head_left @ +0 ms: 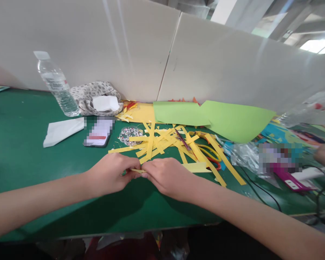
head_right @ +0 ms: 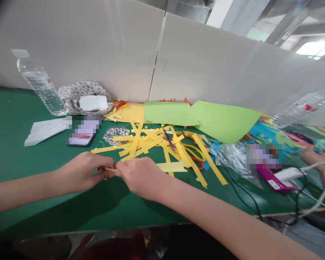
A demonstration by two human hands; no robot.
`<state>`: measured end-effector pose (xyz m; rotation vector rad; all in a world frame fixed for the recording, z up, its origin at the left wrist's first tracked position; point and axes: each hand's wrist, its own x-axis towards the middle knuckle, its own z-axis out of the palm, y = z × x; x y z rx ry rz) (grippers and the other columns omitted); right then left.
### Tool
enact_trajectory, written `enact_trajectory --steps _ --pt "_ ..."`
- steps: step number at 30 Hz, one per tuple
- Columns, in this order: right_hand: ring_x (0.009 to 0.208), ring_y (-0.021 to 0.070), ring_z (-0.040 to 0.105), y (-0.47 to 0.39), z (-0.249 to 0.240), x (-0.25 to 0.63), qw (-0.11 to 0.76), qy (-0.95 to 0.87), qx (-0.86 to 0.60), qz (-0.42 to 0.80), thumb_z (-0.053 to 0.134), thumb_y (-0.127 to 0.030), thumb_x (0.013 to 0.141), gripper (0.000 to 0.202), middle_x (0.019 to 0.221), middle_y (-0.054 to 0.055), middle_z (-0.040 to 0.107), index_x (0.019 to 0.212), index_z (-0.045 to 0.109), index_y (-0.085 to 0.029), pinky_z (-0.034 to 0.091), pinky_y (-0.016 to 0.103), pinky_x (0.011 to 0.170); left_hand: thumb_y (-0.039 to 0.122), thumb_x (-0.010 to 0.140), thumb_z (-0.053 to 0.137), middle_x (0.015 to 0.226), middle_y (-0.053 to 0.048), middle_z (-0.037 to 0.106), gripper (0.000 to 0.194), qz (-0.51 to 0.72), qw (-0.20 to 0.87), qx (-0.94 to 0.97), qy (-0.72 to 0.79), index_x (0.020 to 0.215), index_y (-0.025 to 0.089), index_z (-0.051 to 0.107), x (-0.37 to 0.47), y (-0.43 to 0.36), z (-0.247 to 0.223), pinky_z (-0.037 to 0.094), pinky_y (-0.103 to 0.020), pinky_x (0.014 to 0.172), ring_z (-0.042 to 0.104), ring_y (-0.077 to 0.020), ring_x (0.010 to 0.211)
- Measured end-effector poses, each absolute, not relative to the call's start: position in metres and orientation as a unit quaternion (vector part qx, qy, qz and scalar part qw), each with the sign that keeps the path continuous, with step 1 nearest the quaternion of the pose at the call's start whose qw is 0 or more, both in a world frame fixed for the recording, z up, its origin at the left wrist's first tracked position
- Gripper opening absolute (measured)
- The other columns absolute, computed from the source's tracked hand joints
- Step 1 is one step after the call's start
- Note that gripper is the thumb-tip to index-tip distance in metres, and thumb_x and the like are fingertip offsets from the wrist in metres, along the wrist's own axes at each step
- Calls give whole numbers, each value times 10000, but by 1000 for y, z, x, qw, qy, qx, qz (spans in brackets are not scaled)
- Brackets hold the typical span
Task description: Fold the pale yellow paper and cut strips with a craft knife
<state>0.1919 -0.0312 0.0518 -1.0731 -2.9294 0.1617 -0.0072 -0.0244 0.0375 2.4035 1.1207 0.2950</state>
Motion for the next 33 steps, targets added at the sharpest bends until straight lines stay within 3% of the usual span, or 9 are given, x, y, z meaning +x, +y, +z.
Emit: enact_trajectory --steps 6,11,17,21,29,33 --pt "627 131 558 -26 48 193 13 -932 -356 63 419 -177 893 105 752 23 641 856 516 -172 235 257 509 307 846 464 729 13 682 192 111 264 862 418 841 227 638 -6 -22 40 378 -192 542 599 -125 639" --pt "540 116 500 -24 48 191 11 -926 -375 41 429 -181 875 95 706 20 626 825 509 -168 193 264 489 152 795 440 765 26 706 213 107 267 857 428 867 226 626 -7 -21 42 394 -194 542 631 -130 664" --pt "577 123 505 -23 50 189 8 -923 -378 67 373 -313 941 232 692 16 608 814 506 -171 202 253 499 145 779 439 819 37 722 209 99 256 859 432 856 240 608 -10 -21 42 401 -214 575 656 -155 742" --pt "652 134 532 -8 48 209 -17 -907 -408 99 333 -390 954 327 731 24 605 766 492 -175 242 240 529 203 803 445 746 34 706 170 71 232 857 455 829 239 609 -17 -10 39 367 -219 532 624 -146 630" --pt "637 135 526 -8 47 210 -13 -907 -418 44 413 -283 924 217 724 36 615 779 519 -161 228 249 526 350 839 458 624 28 618 204 50 236 859 451 782 216 601 -15 -9 37 301 -214 467 536 -129 524" --pt "632 134 532 -17 47 198 -1 -919 -393 38 438 -253 912 189 712 28 622 779 530 -155 220 256 521 207 852 402 703 20 673 219 37 248 865 436 774 211 606 -13 -14 36 345 -204 531 608 -133 642"
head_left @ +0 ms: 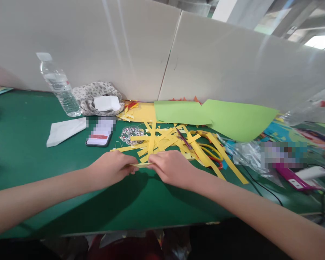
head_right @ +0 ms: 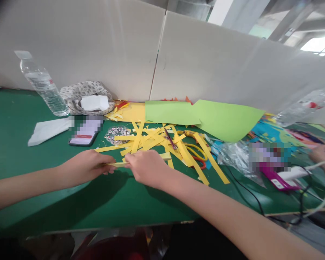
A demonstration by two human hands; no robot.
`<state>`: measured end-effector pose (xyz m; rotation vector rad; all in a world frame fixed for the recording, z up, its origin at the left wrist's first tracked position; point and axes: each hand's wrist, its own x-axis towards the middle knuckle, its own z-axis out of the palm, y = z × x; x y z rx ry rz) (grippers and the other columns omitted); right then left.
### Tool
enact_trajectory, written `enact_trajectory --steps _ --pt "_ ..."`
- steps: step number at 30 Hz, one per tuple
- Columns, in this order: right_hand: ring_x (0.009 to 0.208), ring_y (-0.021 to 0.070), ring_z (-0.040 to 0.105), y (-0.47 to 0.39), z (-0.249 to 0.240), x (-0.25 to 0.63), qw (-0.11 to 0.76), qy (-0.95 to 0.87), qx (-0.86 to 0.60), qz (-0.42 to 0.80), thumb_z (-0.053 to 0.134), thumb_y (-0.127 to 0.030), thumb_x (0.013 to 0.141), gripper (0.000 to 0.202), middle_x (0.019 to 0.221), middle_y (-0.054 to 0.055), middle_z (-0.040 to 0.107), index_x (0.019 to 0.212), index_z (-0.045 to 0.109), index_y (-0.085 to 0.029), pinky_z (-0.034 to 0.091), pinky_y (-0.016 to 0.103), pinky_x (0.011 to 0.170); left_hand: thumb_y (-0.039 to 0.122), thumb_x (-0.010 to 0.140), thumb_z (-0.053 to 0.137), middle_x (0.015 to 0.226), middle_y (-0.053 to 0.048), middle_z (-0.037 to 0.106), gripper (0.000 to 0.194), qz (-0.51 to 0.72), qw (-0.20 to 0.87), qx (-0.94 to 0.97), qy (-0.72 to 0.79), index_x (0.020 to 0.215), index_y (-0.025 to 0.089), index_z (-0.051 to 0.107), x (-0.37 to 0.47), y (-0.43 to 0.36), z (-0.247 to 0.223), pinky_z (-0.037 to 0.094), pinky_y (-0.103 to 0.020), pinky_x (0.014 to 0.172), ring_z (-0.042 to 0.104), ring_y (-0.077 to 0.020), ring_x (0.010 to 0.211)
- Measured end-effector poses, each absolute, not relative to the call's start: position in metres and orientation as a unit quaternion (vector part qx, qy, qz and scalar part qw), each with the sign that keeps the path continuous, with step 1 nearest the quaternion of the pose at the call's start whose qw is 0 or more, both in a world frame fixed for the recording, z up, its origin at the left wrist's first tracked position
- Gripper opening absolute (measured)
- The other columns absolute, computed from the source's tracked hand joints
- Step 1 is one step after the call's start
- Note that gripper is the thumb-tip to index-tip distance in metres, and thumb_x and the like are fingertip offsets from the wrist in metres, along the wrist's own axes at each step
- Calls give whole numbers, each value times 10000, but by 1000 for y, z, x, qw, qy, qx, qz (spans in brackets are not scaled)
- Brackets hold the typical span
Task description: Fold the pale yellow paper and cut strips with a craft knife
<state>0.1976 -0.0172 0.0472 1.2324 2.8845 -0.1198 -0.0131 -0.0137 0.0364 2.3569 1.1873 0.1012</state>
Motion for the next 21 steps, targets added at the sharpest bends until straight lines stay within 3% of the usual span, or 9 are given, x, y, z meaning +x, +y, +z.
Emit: enact_trajectory --steps 9,13,21 --pt "653 141 550 -28 42 189 -36 934 355 -24 444 -221 909 157 739 42 629 807 533 -140 236 258 527 216 857 418 764 7 706 211 25 240 877 417 847 223 628 -7 -23 34 360 -205 518 642 -153 666" --pt "662 138 547 -21 48 195 -29 933 355 -46 400 -336 939 264 756 32 624 785 515 -155 240 250 529 160 857 373 824 39 717 254 53 251 869 423 822 224 616 -10 -20 37 404 -187 563 652 -121 681" --pt "505 98 434 9 46 235 22 904 423 -57 377 -375 944 334 574 -11 516 701 482 -171 197 234 491 300 900 361 788 28 702 262 23 217 862 457 886 239 616 -30 6 30 380 -208 516 632 -131 611"
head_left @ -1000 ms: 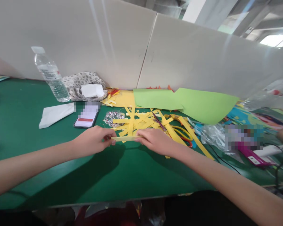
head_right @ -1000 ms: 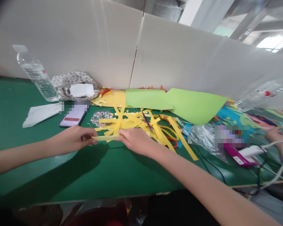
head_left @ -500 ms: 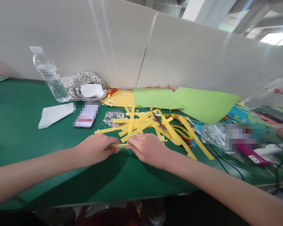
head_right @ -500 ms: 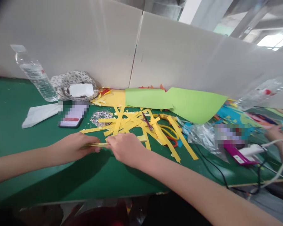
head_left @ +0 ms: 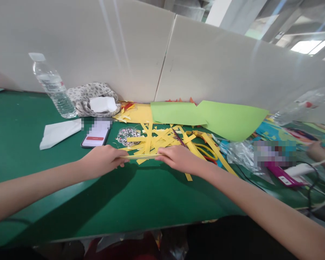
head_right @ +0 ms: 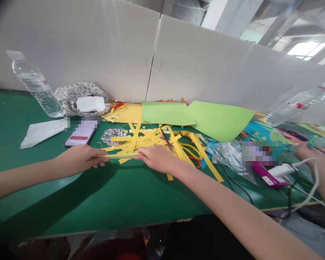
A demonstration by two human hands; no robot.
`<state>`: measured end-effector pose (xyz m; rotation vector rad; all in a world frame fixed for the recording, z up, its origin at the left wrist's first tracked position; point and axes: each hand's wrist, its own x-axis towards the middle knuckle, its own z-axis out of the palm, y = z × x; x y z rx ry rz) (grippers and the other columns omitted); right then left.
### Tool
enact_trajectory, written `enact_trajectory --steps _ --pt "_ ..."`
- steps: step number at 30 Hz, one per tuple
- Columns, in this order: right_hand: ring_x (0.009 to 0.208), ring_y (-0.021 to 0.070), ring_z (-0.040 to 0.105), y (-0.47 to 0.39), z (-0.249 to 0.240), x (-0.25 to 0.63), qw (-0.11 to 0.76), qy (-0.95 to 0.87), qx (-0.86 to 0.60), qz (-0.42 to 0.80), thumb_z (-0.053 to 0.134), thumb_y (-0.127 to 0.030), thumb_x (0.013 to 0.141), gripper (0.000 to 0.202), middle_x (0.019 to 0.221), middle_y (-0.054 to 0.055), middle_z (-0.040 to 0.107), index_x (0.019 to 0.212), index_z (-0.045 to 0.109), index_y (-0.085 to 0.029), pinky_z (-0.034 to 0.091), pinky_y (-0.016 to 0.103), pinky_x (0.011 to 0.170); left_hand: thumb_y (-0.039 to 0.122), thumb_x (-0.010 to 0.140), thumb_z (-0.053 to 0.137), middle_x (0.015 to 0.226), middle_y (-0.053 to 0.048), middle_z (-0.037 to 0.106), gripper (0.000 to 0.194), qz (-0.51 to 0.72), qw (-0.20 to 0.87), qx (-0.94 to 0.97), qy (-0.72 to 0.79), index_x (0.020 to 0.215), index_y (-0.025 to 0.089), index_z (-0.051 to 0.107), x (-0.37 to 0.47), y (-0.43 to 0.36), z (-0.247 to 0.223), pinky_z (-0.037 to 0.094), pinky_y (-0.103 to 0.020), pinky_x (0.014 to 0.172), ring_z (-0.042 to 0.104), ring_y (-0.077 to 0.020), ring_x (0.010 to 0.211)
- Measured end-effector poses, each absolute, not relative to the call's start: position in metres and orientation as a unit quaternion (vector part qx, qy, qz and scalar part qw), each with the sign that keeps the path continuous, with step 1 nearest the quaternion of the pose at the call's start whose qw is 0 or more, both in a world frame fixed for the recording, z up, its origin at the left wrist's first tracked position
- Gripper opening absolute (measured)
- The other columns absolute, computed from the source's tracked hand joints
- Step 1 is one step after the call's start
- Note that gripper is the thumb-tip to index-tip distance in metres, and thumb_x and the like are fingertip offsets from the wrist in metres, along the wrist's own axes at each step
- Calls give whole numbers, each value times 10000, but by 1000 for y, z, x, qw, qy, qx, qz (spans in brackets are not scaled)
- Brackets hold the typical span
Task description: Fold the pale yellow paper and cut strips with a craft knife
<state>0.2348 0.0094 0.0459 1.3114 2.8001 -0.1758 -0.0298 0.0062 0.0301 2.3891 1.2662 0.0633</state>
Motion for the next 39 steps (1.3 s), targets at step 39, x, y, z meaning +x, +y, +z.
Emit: enact_trajectory --steps 39 --pt "567 127 477 -12 36 209 -23 950 311 -9 384 -318 944 315 614 14 577 772 593 -157 235 245 533 181 925 365 680 20 654 206 -43 78 947 308 853 215 554 -23 -10 37 286 -240 467 615 -139 575"
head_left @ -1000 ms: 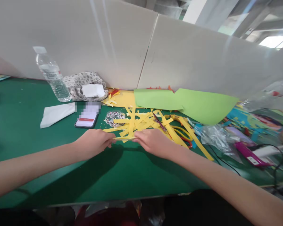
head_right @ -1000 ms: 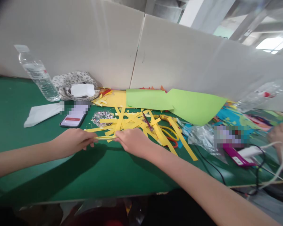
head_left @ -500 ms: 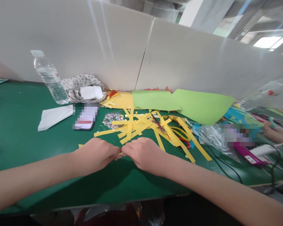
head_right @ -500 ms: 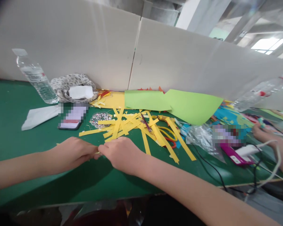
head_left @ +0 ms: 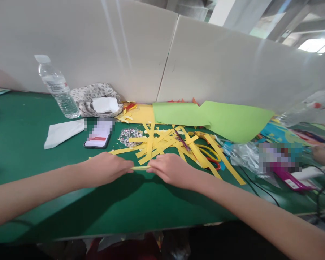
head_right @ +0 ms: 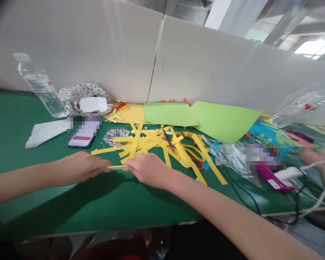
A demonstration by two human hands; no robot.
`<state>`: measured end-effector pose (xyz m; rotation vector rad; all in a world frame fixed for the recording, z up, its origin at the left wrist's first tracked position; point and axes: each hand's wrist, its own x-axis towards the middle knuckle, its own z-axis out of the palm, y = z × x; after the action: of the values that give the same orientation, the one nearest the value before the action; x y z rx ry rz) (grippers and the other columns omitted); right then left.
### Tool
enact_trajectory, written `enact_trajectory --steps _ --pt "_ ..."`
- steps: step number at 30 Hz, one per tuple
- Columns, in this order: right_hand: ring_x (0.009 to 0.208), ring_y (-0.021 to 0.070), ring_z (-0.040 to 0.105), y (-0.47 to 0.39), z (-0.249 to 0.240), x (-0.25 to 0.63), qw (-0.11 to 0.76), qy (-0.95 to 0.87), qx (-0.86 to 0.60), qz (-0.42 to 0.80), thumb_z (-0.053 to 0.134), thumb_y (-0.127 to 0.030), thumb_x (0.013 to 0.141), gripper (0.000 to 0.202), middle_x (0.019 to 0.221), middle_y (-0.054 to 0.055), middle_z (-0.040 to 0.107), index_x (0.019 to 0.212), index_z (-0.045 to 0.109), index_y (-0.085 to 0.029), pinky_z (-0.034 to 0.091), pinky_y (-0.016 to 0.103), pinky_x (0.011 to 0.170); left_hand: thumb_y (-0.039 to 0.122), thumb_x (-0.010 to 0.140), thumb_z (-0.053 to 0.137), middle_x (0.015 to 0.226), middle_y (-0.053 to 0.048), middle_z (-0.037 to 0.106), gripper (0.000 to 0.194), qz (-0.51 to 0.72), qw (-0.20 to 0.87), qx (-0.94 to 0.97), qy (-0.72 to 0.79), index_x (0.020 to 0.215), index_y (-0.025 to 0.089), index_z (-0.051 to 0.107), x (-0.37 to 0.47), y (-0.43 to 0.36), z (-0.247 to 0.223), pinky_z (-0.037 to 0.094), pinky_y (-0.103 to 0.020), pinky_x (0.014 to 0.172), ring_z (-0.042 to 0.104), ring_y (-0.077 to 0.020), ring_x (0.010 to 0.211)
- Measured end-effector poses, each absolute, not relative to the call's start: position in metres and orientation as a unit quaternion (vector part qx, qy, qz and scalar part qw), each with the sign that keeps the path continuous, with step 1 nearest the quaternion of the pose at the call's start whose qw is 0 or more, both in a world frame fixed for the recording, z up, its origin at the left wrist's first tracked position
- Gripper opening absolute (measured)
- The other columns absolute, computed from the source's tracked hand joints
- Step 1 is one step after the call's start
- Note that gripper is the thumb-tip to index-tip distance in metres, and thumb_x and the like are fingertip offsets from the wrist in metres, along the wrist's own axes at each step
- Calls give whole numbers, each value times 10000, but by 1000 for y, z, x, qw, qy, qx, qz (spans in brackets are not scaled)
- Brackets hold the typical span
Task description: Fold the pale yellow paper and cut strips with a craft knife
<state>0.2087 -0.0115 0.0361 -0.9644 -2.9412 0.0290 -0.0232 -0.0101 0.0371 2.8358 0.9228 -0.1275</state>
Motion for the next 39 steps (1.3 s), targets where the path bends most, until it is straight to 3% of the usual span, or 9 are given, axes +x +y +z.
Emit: enact_trajectory --steps 5,11,16,20,26,33,36,39 --pt "545 122 447 -13 34 204 50 -950 -307 -8 401 -282 927 291 580 4 544 735 580 -157 240 248 550 364 962 284 657 7 643 284 -49 48 936 346 914 208 516 -16 -15 36 249 -247 440 616 -163 552" --pt "573 127 461 -22 36 195 84 -965 -249 14 323 -290 956 359 615 11 565 751 586 -157 268 250 550 232 935 373 601 -2 630 211 -39 50 942 331 790 176 517 -5 -34 43 276 -247 427 597 -156 502" --pt "600 128 465 -20 40 199 56 -984 -170 11 301 -452 950 472 633 18 606 723 592 -157 286 252 562 150 875 493 652 11 654 116 -2 90 981 170 819 206 577 -13 -30 45 339 -260 481 609 -139 563" --pt "578 117 448 -19 39 201 39 -987 -154 -3 348 -506 915 485 598 3 590 655 562 -157 282 245 546 205 898 483 638 6 641 137 7 69 988 138 802 208 581 -18 -28 43 339 -277 494 586 -139 550" --pt "541 115 444 -19 38 201 75 -982 -167 -49 345 -457 936 479 555 -7 564 619 539 -155 283 249 528 244 906 460 654 -16 640 139 1 14 981 194 844 191 573 -16 -26 42 320 -284 499 593 -168 595" --pt "522 122 420 -33 34 193 91 -990 -85 -63 379 -377 945 433 545 -8 529 590 517 -171 303 257 519 88 857 468 682 1 643 172 26 37 994 96 809 213 575 -12 -34 51 352 -315 538 581 -153 611" --pt "518 123 417 -37 31 189 88 -993 -64 -46 380 -473 918 470 525 -12 512 585 523 -174 303 252 506 144 879 488 639 5 634 169 24 21 998 63 743 213 561 -10 -39 52 321 -324 506 573 -154 581" --pt "517 121 416 -32 32 190 91 -992 -83 -40 314 -548 907 549 508 -11 503 565 523 -172 291 250 499 164 898 470 666 5 652 147 13 26 997 78 816 218 580 -10 -36 48 332 -302 519 589 -155 594"
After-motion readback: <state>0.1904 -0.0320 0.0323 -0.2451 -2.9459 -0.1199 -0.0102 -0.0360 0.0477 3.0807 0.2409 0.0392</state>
